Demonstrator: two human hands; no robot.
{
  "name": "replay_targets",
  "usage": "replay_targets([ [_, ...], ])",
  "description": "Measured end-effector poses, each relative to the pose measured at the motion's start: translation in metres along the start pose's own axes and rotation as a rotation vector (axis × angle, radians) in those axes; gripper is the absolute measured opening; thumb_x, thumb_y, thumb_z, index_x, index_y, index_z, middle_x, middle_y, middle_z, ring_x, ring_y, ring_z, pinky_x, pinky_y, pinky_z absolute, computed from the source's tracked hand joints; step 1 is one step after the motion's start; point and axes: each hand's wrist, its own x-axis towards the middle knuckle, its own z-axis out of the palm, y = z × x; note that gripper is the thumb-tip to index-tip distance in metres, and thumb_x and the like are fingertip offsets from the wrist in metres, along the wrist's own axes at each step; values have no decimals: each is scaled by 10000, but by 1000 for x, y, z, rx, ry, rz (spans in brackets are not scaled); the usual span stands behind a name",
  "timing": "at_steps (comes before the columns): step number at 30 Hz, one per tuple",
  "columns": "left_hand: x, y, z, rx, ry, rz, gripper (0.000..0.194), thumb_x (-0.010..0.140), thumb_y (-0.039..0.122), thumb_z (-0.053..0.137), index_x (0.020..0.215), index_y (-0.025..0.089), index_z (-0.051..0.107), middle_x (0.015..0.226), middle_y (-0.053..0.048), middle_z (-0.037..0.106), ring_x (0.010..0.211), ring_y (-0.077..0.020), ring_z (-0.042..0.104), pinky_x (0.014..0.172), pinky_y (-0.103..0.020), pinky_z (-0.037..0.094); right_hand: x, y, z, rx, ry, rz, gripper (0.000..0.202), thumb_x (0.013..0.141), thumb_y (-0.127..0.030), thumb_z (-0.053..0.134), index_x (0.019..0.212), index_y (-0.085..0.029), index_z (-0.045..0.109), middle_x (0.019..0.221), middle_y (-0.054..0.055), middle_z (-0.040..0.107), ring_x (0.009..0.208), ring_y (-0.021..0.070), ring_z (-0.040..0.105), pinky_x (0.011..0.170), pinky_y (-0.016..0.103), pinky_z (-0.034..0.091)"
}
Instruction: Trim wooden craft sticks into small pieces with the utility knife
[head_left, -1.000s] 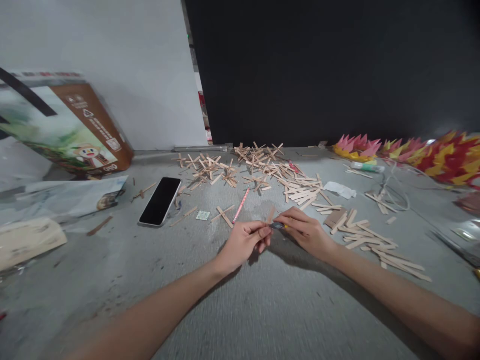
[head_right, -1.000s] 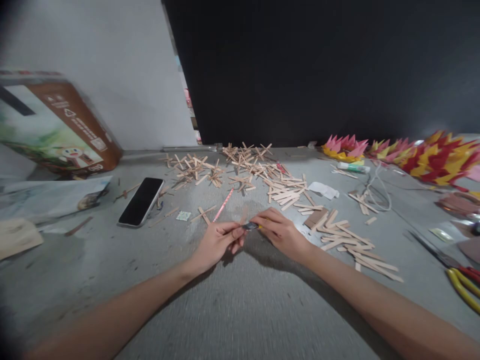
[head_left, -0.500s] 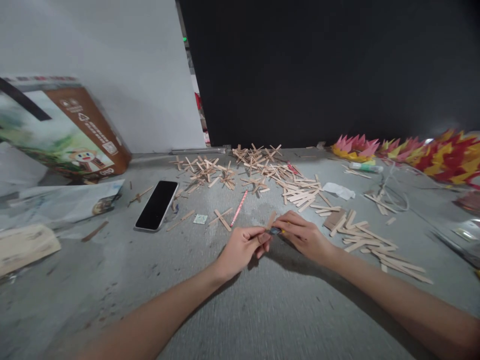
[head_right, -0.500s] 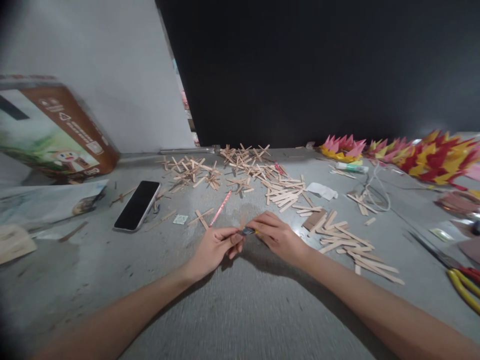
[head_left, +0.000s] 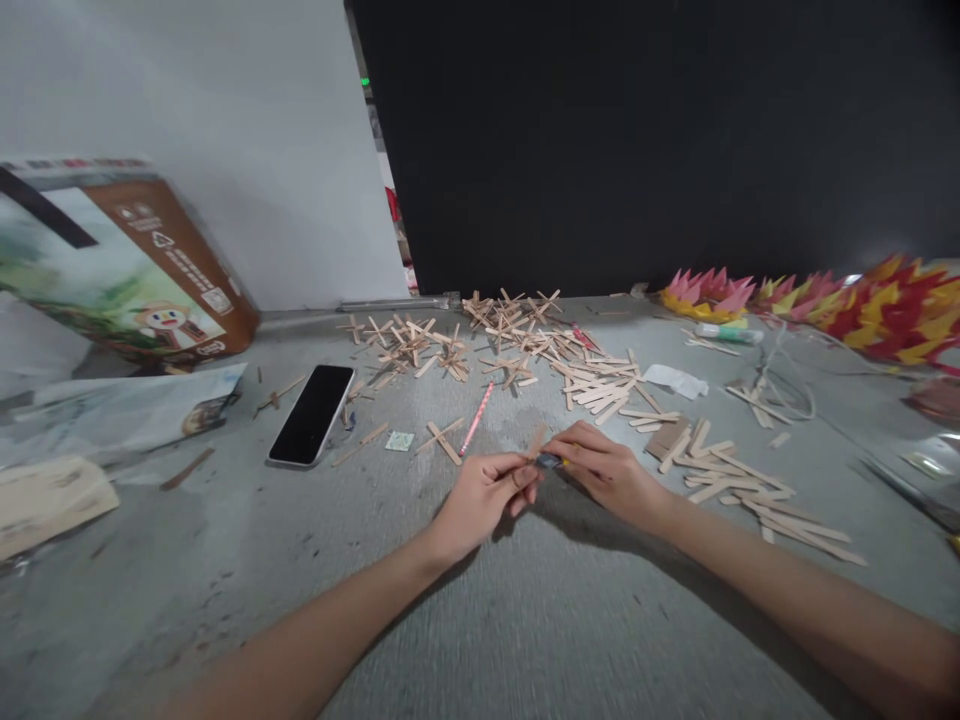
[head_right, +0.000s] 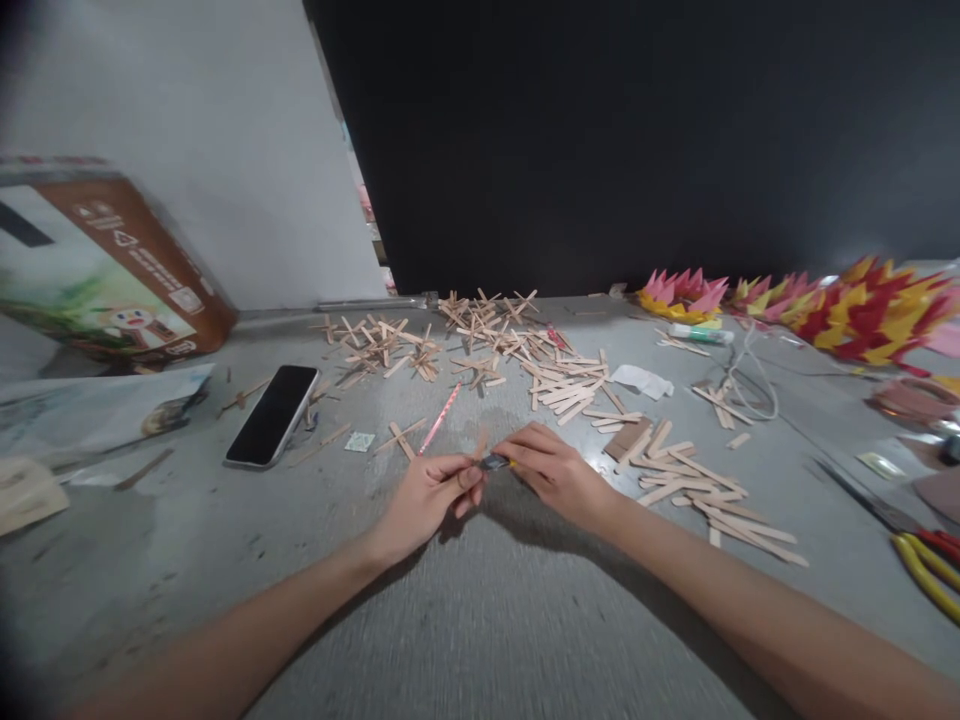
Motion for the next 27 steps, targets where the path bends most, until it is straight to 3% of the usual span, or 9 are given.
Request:
replay_targets([
  [3,0,-1,0,1,-12,-13,481,987,537,606,706,148,635,539,37,478,499,-75,399,526,-210,289,1,-1,2,4,24,-21,328,1031,-133,526,1296,-258,672,1080,96,727,968,239,666,830,395,588],
  [8,1,-4,1,-95,-1,9,442,968,535,637,765,144,665,684,-7,607,527,-72,462,535,-211,331,0,0,2,-2,6,-1,362,1033,-119,527,1343,-269,640,1109,100,714,988,237,653,840,402,580],
  [27,1,2,1,-186,-36,-28,422,969,546,635,881,134,660,716,-15,652,471,-58,503,471,-193,322,-2,4,2,-35,69,11,350,1036,-156,550,1344,-285,655,1131,90,719,982,219,681,846,368,596],
])
